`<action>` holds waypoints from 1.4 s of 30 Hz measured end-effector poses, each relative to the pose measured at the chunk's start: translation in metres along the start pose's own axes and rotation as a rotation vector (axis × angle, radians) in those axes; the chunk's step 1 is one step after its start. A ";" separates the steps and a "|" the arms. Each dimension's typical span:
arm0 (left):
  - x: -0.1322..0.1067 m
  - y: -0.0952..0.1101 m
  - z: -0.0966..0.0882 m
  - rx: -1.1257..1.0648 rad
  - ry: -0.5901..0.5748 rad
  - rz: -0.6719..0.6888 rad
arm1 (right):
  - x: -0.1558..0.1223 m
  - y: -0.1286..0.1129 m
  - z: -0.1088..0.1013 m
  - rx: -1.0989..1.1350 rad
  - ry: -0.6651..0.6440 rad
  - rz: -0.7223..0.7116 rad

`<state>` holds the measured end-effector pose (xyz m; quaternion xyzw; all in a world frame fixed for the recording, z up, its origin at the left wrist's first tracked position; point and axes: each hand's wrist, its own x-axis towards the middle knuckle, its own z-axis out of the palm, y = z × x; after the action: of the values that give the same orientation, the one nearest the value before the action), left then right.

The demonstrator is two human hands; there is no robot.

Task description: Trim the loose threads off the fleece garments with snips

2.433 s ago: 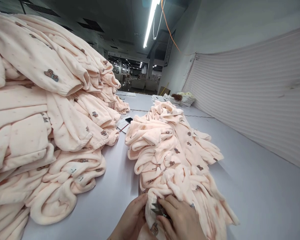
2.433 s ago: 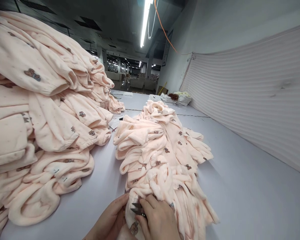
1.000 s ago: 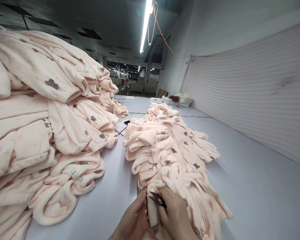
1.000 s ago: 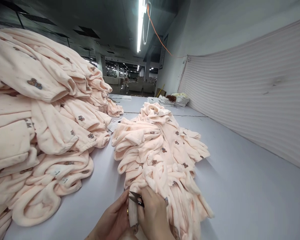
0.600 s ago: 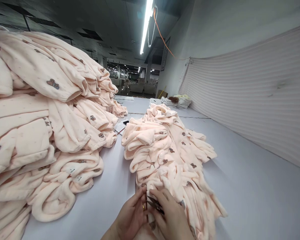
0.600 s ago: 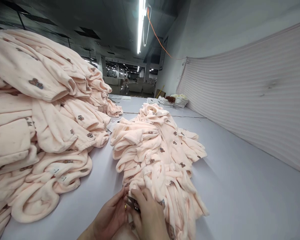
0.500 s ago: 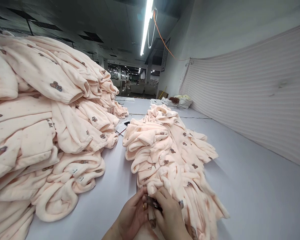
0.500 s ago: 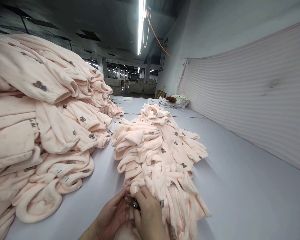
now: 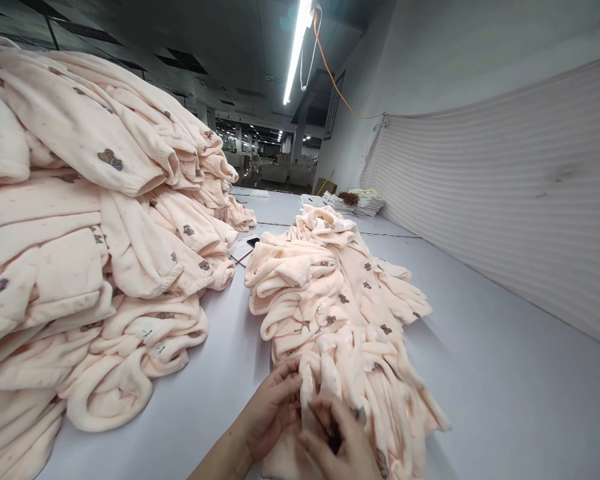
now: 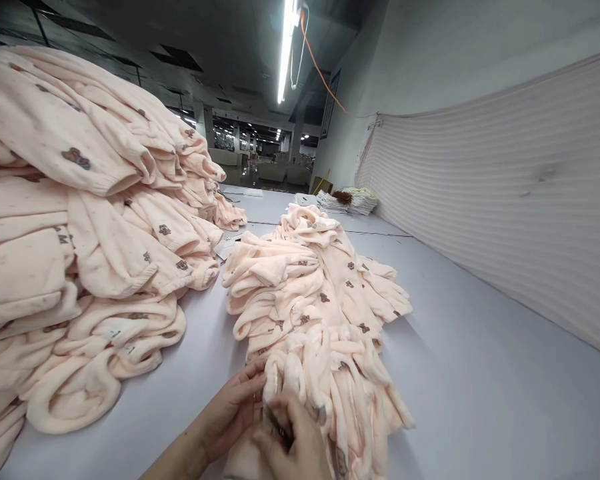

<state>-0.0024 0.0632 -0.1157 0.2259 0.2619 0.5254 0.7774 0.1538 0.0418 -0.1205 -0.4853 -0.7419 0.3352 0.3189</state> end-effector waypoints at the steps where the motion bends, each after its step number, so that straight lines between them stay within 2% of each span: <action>1: 0.000 0.001 -0.001 0.001 -0.010 -0.001 | 0.009 -0.002 0.000 -0.015 0.065 -0.019; 3: 0.002 0.003 -0.005 0.012 -0.025 -0.005 | 0.022 -0.004 0.001 -0.049 0.144 -0.069; 5: 0.006 0.004 -0.010 0.026 -0.022 -0.003 | 0.023 -0.004 0.002 -0.053 0.105 -0.097; 8: 0.015 0.006 -0.015 0.045 0.003 0.015 | 0.008 0.004 0.013 -0.029 -0.094 -0.059; 11: 0.024 0.009 -0.018 0.076 0.016 0.006 | -0.010 0.012 0.032 -0.230 -0.296 0.018; 13: 0.023 0.013 -0.022 0.109 0.021 -0.010 | -0.013 0.014 0.043 -0.375 -0.339 0.041; 16: 0.004 0.018 -0.036 0.194 0.092 0.005 | -0.001 0.011 0.044 -0.374 -0.318 0.004; 18: -0.016 0.013 -0.048 0.274 0.190 0.045 | 0.011 0.006 0.033 -0.223 -0.281 0.008; 20: -0.034 -0.002 -0.056 0.352 0.263 0.061 | 0.023 0.002 0.022 0.014 -0.246 0.056; 22: -0.041 -0.024 -0.055 0.413 0.257 0.031 | 0.033 -0.002 0.015 0.192 -0.225 0.108; 24: -0.037 -0.044 -0.046 0.467 0.213 0.088 | 0.041 -0.003 0.011 0.263 -0.218 0.125; 27: -0.020 -0.055 -0.032 0.472 0.180 0.197 | 0.047 -0.003 0.003 0.270 -0.220 0.109; 29: -0.014 -0.048 -0.027 0.433 0.189 0.205 | 0.049 0.000 -0.007 0.210 -0.159 0.062; 31: -0.015 -0.036 -0.027 0.446 0.206 0.252 | 0.049 0.004 -0.018 0.060 -0.089 -0.021; 34: -0.023 -0.020 -0.028 0.562 0.219 0.346 | 0.047 0.007 -0.030 -0.191 -0.096 -0.099; 39: -0.026 -0.014 -0.025 0.685 0.218 0.376 | 0.038 -0.016 -0.033 -0.340 -0.174 -0.113; 42: -0.024 -0.015 -0.023 0.694 0.191 0.378 | 0.032 -0.028 -0.029 -0.441 -0.097 -0.178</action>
<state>-0.0140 0.0375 -0.1389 0.4692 0.4485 0.5582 0.5169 0.1526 0.0686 -0.0763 -0.4593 -0.8513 0.1587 0.1978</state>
